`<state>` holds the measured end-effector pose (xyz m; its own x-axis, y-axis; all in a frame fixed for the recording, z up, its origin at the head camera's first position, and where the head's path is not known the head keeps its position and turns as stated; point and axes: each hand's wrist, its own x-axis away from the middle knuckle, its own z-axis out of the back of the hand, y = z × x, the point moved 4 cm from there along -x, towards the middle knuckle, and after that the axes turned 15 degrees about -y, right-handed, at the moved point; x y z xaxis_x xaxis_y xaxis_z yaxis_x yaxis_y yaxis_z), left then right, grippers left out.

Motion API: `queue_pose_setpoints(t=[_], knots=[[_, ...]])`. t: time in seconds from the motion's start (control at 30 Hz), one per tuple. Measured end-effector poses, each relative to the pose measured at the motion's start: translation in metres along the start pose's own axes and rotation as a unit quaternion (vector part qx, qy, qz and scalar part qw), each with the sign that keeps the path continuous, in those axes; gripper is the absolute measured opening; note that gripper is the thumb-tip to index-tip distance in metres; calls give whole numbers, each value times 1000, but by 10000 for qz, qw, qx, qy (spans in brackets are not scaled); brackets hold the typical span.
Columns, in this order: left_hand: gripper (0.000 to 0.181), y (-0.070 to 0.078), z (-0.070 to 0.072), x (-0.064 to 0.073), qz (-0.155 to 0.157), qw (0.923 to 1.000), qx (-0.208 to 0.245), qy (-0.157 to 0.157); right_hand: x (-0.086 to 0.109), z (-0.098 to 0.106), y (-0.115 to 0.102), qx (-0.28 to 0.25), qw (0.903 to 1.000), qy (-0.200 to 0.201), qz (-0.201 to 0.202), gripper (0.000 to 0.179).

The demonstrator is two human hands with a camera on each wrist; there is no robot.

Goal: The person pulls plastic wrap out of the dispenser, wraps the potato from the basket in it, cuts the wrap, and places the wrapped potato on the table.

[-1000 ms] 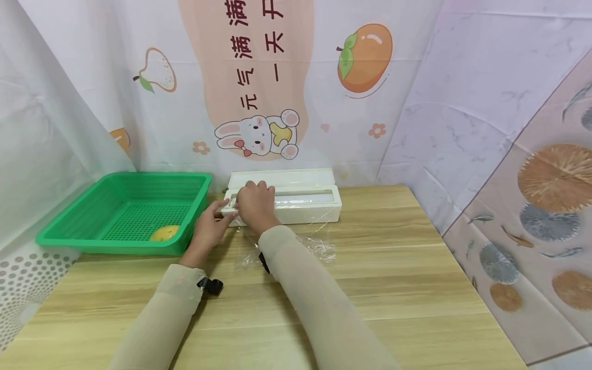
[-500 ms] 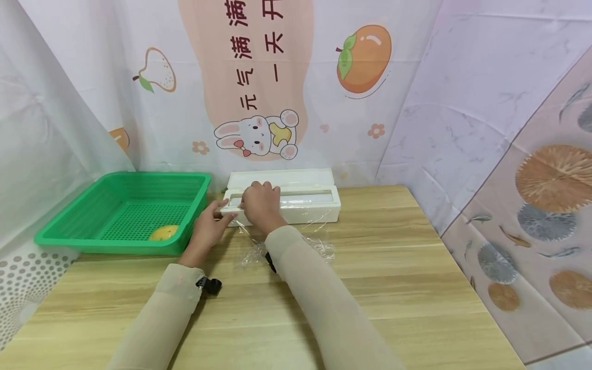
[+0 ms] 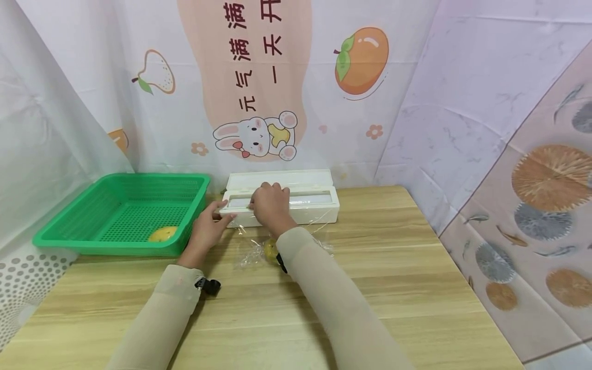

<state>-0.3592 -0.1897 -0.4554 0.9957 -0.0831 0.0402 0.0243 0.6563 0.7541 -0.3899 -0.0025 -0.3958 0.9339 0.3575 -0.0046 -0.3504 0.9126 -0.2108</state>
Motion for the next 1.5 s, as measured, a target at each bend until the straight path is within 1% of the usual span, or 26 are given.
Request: queue_pose_setpoints(t=[0.17, 0.57, 0.93, 1.23, 1.5], knots=[[57, 0, 0, -1, 12, 10000, 30, -52, 2, 2, 10, 40, 9999, -52, -81, 16], [58, 0, 0, 1, -30, 10000, -33, -71, 11, 4, 32, 67, 9998, 28, -179, 15], [57, 2, 0, 2, -74, 9999, -66, -65, 18, 5, 56, 49, 9994, 299, -184, 15], [57, -1, 0, 1, -6, 9999, -9, -119, 22, 4, 70, -139, 9995, 276, -112, 17], [57, -1, -1, 1, 3, 9999, 32, -130, 27, 3, 84, -576, 9978, 340, 43, 17]])
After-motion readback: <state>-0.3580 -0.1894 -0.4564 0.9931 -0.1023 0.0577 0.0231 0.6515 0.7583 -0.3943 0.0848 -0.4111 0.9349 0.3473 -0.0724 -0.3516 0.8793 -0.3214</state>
